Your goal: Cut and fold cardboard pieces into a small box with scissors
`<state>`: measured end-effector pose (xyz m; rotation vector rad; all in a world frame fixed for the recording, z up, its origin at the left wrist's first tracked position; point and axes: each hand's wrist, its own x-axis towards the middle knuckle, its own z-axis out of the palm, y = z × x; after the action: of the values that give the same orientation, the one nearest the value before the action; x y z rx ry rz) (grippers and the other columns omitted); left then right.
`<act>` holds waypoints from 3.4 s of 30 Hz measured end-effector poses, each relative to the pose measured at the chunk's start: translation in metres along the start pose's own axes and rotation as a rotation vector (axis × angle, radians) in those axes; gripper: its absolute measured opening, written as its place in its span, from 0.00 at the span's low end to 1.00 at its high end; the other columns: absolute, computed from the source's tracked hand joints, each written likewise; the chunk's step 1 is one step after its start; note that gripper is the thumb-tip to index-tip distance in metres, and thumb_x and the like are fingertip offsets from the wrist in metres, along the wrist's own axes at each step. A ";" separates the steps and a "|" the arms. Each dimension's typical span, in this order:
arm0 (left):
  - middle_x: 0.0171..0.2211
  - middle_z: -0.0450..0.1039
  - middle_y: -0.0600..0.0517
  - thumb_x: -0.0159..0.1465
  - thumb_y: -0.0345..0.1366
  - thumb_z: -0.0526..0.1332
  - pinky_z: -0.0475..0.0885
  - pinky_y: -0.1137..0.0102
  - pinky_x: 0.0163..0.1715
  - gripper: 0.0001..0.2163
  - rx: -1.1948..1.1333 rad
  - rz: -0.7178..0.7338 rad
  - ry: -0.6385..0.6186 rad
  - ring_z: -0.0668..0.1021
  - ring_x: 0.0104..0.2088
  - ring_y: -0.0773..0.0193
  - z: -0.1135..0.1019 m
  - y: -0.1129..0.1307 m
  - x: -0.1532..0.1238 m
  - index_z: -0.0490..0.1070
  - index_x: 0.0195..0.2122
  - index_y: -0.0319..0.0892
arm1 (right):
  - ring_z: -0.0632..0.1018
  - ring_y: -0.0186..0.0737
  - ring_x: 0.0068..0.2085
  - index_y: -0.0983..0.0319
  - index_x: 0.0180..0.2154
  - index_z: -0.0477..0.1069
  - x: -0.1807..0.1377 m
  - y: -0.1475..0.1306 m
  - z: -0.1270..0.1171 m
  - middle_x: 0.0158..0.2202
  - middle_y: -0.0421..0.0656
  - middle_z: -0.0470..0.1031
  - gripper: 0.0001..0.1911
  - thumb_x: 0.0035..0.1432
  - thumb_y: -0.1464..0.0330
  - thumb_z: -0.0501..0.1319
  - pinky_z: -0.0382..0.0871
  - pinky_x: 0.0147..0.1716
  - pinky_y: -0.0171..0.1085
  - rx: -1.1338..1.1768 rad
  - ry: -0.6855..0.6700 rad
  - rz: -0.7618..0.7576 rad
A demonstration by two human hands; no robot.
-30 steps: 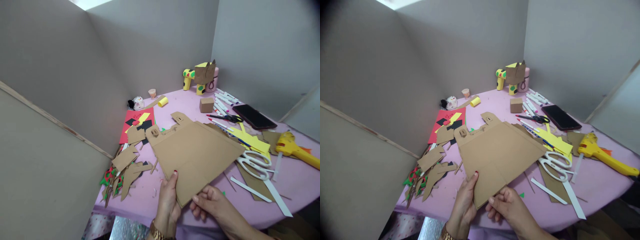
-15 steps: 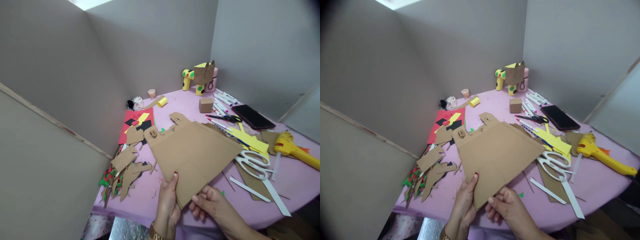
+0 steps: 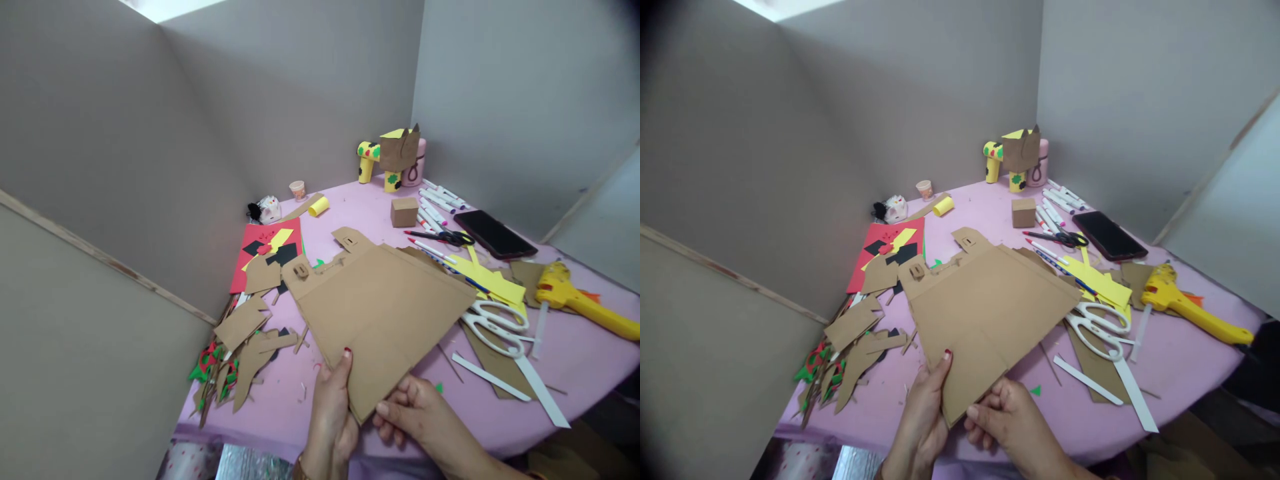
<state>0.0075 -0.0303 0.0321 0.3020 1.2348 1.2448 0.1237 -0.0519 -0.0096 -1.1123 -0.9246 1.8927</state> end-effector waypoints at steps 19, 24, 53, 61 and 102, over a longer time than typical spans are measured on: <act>0.33 0.79 0.44 0.57 0.34 0.60 0.74 0.65 0.37 0.13 -0.206 -0.206 0.054 0.80 0.36 0.56 0.003 -0.007 -0.009 0.69 0.43 0.34 | 0.74 0.30 0.15 0.66 0.21 0.69 -0.007 -0.012 0.005 0.15 0.42 0.76 0.25 0.39 0.49 0.67 0.62 0.13 0.26 0.184 0.095 0.085; 0.35 0.79 0.43 0.56 0.30 0.61 0.73 0.65 0.39 0.17 -0.226 -0.233 -0.015 0.79 0.39 0.54 0.007 -0.010 -0.015 0.67 0.47 0.33 | 0.75 0.30 0.15 0.67 0.22 0.69 -0.002 0.001 -0.002 0.16 0.42 0.76 0.25 0.40 0.49 0.67 0.62 0.13 0.26 0.183 0.034 0.076; 0.42 0.76 0.42 0.63 0.35 0.54 0.70 0.66 0.46 0.16 -0.343 0.026 0.123 0.74 0.49 0.57 -0.010 -0.029 -0.016 0.64 0.50 0.34 | 0.73 0.28 0.15 0.67 0.17 0.73 -0.015 -0.002 0.000 0.14 0.41 0.75 0.26 0.35 0.48 0.69 0.62 0.14 0.24 0.204 0.054 0.172; 0.40 0.77 0.42 0.62 0.36 0.54 0.72 0.66 0.42 0.14 -0.246 0.075 0.136 0.77 0.44 0.56 -0.005 -0.027 -0.018 0.67 0.47 0.34 | 0.74 0.29 0.16 0.67 0.17 0.76 -0.017 -0.002 0.003 0.14 0.43 0.76 0.24 0.39 0.50 0.68 0.64 0.15 0.25 0.161 0.077 0.141; 0.39 0.78 0.41 0.60 0.34 0.57 0.72 0.66 0.40 0.18 -0.193 0.107 0.046 0.79 0.40 0.57 -0.004 -0.026 -0.014 0.61 0.50 0.33 | 0.75 0.30 0.16 0.67 0.18 0.74 -0.015 0.003 0.002 0.15 0.43 0.76 0.23 0.43 0.52 0.67 0.64 0.15 0.26 0.174 0.112 0.138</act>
<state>0.0207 -0.0527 0.0187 0.2014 1.1392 1.4594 0.1260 -0.0666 -0.0057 -1.1888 -0.6222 1.9573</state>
